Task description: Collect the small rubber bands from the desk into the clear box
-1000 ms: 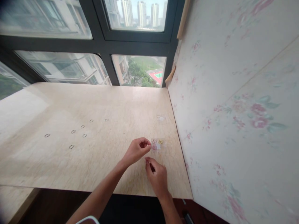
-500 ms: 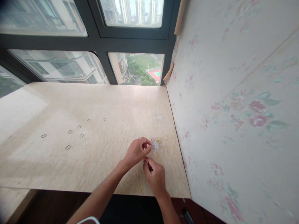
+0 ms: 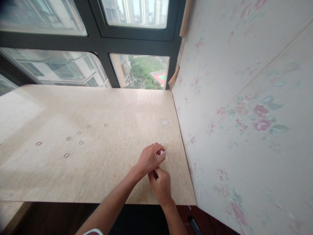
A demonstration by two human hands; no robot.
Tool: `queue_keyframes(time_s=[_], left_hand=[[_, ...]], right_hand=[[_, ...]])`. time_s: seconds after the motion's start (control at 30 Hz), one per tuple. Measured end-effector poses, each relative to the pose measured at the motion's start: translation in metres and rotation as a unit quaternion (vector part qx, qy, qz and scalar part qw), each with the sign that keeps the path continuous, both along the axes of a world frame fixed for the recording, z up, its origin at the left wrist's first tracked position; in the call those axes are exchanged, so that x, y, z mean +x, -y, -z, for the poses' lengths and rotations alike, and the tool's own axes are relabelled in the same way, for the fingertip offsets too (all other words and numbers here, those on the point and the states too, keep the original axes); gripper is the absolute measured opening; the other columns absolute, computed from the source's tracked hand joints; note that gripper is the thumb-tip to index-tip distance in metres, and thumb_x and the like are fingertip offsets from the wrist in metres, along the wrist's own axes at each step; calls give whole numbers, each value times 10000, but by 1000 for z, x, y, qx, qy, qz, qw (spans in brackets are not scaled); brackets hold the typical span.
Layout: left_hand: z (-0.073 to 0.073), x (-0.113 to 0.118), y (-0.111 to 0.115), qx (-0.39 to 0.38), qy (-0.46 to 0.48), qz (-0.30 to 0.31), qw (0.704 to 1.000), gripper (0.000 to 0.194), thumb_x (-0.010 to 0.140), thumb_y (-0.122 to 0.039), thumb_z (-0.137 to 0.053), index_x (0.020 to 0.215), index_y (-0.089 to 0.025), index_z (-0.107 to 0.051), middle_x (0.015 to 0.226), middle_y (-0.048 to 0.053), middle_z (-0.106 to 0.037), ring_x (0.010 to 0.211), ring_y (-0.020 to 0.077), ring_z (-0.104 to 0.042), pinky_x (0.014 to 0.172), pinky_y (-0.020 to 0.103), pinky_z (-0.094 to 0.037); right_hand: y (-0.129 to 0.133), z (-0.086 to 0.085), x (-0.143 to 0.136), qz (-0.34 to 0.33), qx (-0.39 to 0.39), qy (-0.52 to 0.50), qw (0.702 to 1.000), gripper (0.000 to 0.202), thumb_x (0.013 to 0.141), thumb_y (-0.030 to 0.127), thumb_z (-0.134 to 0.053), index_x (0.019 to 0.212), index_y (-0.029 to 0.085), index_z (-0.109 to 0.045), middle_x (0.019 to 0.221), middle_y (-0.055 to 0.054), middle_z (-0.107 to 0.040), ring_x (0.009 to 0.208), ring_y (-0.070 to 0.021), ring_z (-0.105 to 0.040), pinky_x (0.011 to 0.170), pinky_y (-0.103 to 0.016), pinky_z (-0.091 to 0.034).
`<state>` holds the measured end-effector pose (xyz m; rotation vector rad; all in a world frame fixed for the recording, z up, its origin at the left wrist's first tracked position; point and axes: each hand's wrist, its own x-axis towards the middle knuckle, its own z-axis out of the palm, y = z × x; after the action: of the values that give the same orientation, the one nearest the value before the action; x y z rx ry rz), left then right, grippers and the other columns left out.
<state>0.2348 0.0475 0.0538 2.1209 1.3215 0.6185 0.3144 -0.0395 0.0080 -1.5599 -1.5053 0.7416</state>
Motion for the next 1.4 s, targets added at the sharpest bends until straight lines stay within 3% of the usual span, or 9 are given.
queue_keyframes(time_s=[0.33, 0.7, 0.8, 0.9, 1.07, 1.2, 1.3, 1.4], left_hand=[[0, -1, -8, -19, -74, 27, 997, 163, 790, -250, -579, 929, -204, -651, 792, 18, -637, 734, 162, -581, 680, 273, -430], [4, -10, -4, -20, -33, 12, 999, 179, 797, -229, -572, 954, -196, -650, 749, 11, -629, 693, 161, -569, 655, 273, -409], [8, -32, 2, -22, -14, -23, 999, 178, 839, -245, -531, 963, -189, -645, 719, 4, -614, 666, 149, -558, 640, 267, -398], [16, -70, 11, -18, -12, -67, 998, 204, 850, -251, -518, 1004, -173, -628, 683, -6, -590, 634, 140, -547, 636, 264, -398], [23, -143, 30, 20, -42, -153, 987, 195, 881, -262, -462, 961, -178, -619, 717, 2, -586, 646, 142, -551, 630, 270, -410], [21, -192, 50, 45, -79, -174, 981, 162, 875, -235, -458, 845, -203, -613, 721, 2, -583, 688, 153, -550, 653, 283, -421], [24, -215, 67, 57, -60, -176, 981, 169, 879, -216, -459, 842, -202, -623, 761, 22, -605, 731, 165, -557, 693, 299, -441], [32, -224, 77, 72, -11, -188, 979, 197, 899, -206, -442, 868, -192, -636, 841, 56, -631, 807, 178, -569, 748, 316, -458]], right_hand=[[-1, -1, -1, 5, 4, 29, 1000, 266, 849, 262, -503, 611, 160, -565, 473, 28, -517, 427, -96, -453, 453, -212, -290], [-1, -7, 0, -7, 2, 37, 999, 299, 869, 279, -484, 618, 166, -600, 488, 19, -538, 441, -103, -458, 458, -222, -320], [-1, -9, 1, -23, -7, 8, 1000, 282, 896, 294, -465, 785, 164, -689, 558, 2, -599, 485, -121, -520, 490, -218, -390], [-1, -9, 2, -26, -16, -4, 1000, 297, 905, 334, -476, 958, 172, -719, 618, -17, -652, 532, -145, -577, 519, -225, -452], [1, -5, 3, -25, -15, 2, 1000, 325, 901, 385, -495, 953, 165, -729, 631, -38, -681, 533, -158, -613, 495, -226, -492], [2, -2, 4, -10, -10, 23, 1000, 340, 876, 430, -526, 939, 171, -738, 672, -57, -710, 541, -175, -635, 478, -238, -505], [-1, -1, 3, -1, -17, 44, 999, 366, 853, 469, -548, 934, 169, -740, 758, -80, -735, 552, -189, -647, 506, -265, -525], [-8, -5, -10, -14, -32, 42, 999, 389, 842, 497, -556, 927, 164, -739, 759, -82, -730, 530, -185, -635, 504, -271, -525]])
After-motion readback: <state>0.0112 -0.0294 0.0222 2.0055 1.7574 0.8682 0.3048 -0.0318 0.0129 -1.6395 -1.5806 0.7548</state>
